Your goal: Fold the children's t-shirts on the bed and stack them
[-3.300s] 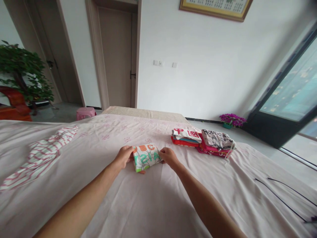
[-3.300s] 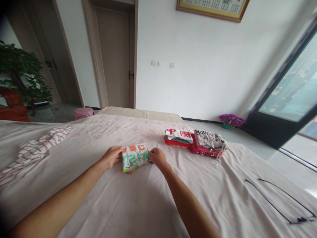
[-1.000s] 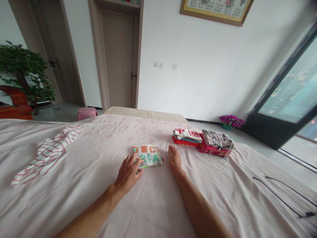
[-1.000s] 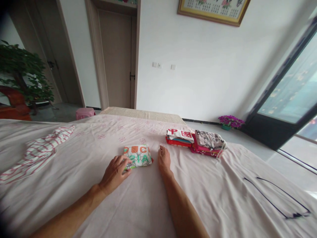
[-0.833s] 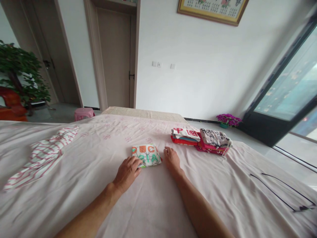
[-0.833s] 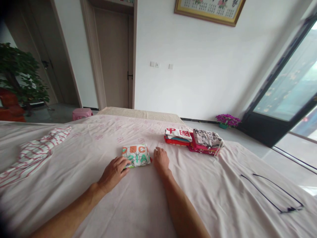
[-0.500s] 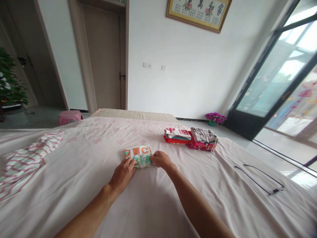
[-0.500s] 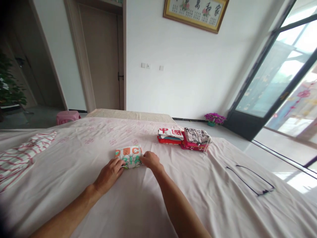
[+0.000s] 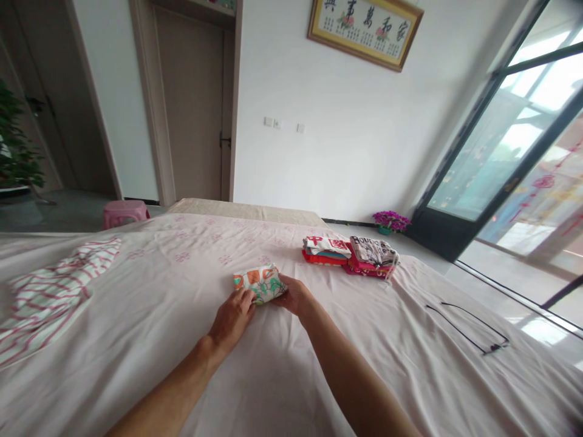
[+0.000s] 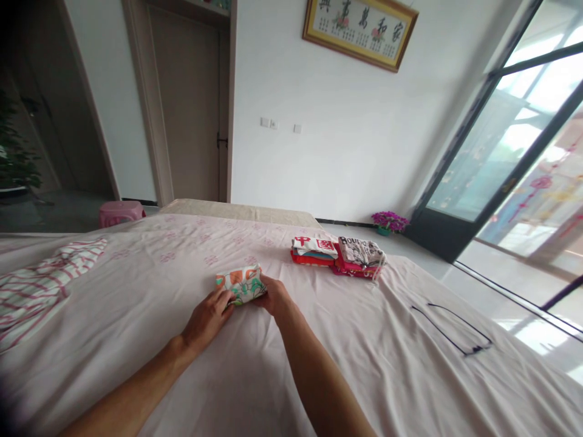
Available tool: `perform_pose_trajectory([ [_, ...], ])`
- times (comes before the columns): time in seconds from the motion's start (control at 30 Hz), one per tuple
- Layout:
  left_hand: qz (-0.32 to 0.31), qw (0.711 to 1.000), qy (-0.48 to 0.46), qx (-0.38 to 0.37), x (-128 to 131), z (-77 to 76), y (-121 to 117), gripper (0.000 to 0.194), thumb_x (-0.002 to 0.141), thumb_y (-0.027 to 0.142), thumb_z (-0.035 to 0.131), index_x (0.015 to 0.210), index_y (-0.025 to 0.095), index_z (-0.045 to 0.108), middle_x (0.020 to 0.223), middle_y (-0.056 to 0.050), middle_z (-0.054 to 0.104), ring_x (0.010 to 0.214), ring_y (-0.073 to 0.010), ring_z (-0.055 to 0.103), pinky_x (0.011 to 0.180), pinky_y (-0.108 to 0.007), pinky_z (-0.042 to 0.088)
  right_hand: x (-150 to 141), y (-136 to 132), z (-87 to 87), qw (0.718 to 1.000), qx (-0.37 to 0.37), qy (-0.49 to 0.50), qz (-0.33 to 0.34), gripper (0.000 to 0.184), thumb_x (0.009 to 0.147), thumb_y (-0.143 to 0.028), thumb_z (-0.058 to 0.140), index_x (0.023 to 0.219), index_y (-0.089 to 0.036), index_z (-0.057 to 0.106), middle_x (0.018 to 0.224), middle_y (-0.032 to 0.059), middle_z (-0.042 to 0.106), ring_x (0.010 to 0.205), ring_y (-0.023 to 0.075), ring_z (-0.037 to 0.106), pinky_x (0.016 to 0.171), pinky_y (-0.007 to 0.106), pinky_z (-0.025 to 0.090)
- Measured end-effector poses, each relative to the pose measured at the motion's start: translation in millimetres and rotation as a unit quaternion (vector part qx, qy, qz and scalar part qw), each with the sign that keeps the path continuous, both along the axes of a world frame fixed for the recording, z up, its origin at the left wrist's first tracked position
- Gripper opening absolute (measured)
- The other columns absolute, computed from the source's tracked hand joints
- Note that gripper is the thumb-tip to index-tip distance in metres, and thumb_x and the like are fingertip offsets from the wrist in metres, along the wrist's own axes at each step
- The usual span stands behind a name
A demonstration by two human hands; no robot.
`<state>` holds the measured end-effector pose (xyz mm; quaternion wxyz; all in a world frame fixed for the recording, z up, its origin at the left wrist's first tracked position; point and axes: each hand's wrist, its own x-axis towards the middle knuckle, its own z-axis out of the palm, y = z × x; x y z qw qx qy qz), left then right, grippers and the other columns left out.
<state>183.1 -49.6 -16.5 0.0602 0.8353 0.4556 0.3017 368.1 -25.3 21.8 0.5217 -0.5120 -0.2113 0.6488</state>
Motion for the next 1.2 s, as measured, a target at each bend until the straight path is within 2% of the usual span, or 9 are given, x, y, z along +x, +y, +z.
perform_pose_trajectory([
  [0.07,0.001,1.0,-0.004,-0.007,-0.3,0.1,-0.3,0.014,0.089,0.016,0.051,0.098,0.02,0.062,0.101,-0.007,0.065,0.104,-0.0213,0.061,0.094,-0.034,0.05,-2.5,2.8,-1.5,1.0,0.008,0.025,0.001,0.016,0.087,-0.015,0.054,0.099,-0.009,0.062,0.08,0.0091,0.069,0.076,0.0209,0.069,0.072,0.036,0.059],
  [0.2,0.008,1.0,-0.009,-0.019,-0.8,0.7,-0.6,0.013,0.09,0.016,0.051,0.098,0.02,0.061,0.101,-0.006,0.065,0.103,-0.0203,0.061,0.094,-0.034,0.049,-7.1,7.0,-5.0,1.0,0.005,-0.005,-0.014,0.017,0.078,-0.005,0.057,0.095,-0.009,0.062,0.077,0.0082,0.069,0.075,0.0204,0.068,0.072,0.033,0.058],
  [0.3,0.012,1.0,-0.015,-0.013,-1.4,0.3,-0.1,0.013,0.09,0.016,0.049,0.097,0.02,0.06,0.1,-0.006,0.065,0.1,-0.0201,0.062,0.092,-0.033,0.05,-10.5,2.2,-5.6,1.0,0.01,-0.022,-0.005,0.02,0.073,-0.003,0.06,0.091,-0.009,0.064,0.074,0.0067,0.068,0.07,0.0191,0.067,0.068,0.03,0.057],
  [0.4,0.01,1.0,-0.029,-0.005,-1.7,-0.9,0.6,0.011,0.091,0.017,0.049,0.094,0.021,0.059,0.098,-0.006,0.065,0.096,-0.0202,0.063,0.088,-0.033,0.05,-16.0,-6.8,-4.5,0.998,0.058,-0.038,0.007,0.025,0.068,-0.004,0.061,0.092,-0.012,0.066,0.075,0.0042,0.069,0.069,0.0174,0.066,0.067,0.028,0.056],
  [0.5,-0.001,0.999,-0.054,-0.004,0.0,-1.0,0.1,0.009,0.091,0.019,0.049,0.093,0.022,0.058,0.097,-0.006,0.065,0.093,-0.0202,0.063,0.085,-0.033,0.051,-25.6,-13.8,-3.5,0.994,0.1,-0.044,-0.032,0.026,0.067,-0.01,0.064,0.092,-0.016,0.065,0.076,0.0013,0.07,0.07,0.0167,0.066,0.067,0.027,0.055],
  [0.63,-0.021,0.995,-0.091,-0.021,5.0,2.5,-4.1,0.01,0.093,0.023,0.048,0.092,0.022,0.058,0.093,-0.005,0.065,0.09,-0.0193,0.064,0.082,-0.031,0.05,-42.1,-14.6,-6.5,0.992,0.104,-0.024,-0.072,0.026,0.069,-0.02,0.065,0.094,-0.02,0.062,0.076,-0.0001,0.069,0.064,0.017,0.065,0.057,0.027,0.053],
  [0.87,-0.071,0.986,-0.141,-0.061,7.6,6.0,-8.5,0.013,0.093,0.031,0.052,0.094,0.022,0.061,0.095,-0.004,0.068,0.09,-0.0182,0.066,0.083,-0.03,0.051,-58.5,4.6,-22.2,0.979,0.115,-0.031,-0.166,0.02,0.064,-0.013,0.06,0.081,-0.022,0.055,0.066,-0.0025,0.064,0.061,0.0169,0.064,0.061,0.028,0.055],
  [1.07,-0.04,0.977,-0.206,-0.022,-2.2,0.4,-0.8,0.024,0.096,0.033,0.044,0.102,0.022,0.064,0.1,-0.005,0.072,0.095,-0.0178,0.068,0.088,-0.031,0.052,-43.3,12.2,-28.6,0.98,0.112,-0.072,-0.147,0.018,0.065,-0.018,0.064,0.08,-0.022,0.055,0.064,-0.0009,0.064,0.067,0.0208,0.067,0.063,0.032,0.056],
  [1.2,0.006,0.966,-0.251,-0.054,-12.4,-5.2,11.3,0.029,0.095,0.04,0.042,0.103,0.022,0.064,0.103,-0.006,0.074,0.094,-0.0187,0.07,0.086,-0.031,0.055,-10.7,16.5,-17.1,0.982,0.115,-0.094,-0.117,0.017,0.066,-0.014,0.061,0.079,-0.022,0.053,0.064,0.0001,0.065,0.065,0.0208,0.067,0.064,0.033,0.057],
])
